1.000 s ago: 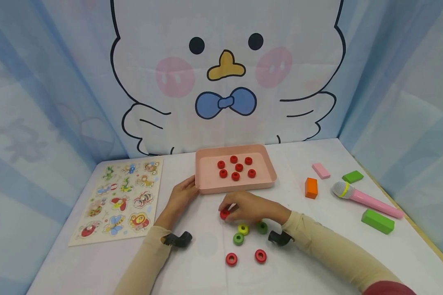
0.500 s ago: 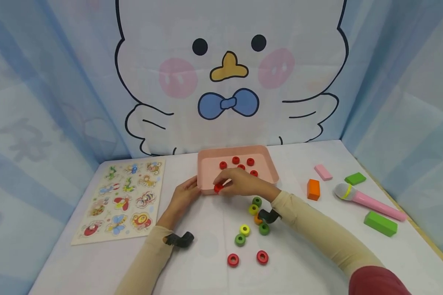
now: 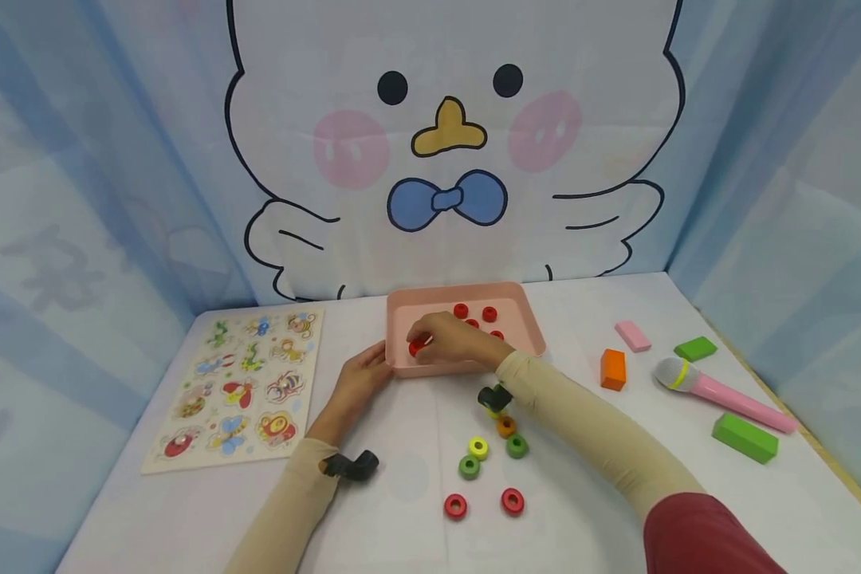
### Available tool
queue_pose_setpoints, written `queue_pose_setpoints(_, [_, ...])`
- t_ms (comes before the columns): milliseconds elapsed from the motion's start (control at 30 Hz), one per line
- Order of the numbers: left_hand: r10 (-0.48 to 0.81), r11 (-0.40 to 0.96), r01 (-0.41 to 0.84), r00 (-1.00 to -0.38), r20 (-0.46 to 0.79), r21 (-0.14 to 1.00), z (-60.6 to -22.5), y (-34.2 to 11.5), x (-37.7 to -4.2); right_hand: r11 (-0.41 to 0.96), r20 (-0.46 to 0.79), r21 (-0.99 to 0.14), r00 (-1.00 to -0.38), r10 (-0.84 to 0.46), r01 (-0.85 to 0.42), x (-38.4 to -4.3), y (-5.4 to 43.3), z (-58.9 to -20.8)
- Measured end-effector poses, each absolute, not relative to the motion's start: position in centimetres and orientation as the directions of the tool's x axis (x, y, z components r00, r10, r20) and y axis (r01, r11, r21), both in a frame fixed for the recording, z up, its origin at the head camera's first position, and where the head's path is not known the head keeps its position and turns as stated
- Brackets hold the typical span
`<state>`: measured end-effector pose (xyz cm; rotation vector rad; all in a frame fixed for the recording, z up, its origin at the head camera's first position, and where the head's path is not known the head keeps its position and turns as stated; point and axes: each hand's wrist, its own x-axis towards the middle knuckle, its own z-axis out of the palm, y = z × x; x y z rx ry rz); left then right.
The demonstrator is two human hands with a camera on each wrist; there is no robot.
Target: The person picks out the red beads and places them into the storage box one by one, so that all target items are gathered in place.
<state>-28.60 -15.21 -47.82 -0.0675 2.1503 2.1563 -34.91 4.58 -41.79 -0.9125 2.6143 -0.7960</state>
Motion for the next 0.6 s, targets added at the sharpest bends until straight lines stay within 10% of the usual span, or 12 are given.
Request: queue_pose_setpoints(600, [0.038, 0.007, -0.121, -0.992, -0.121, 0.993, -47.9, -15.3, -28.7, 0.716, -0.156, -0.557, -0.794, -0.588, -0.421, -36.6, 4.5, -43.0])
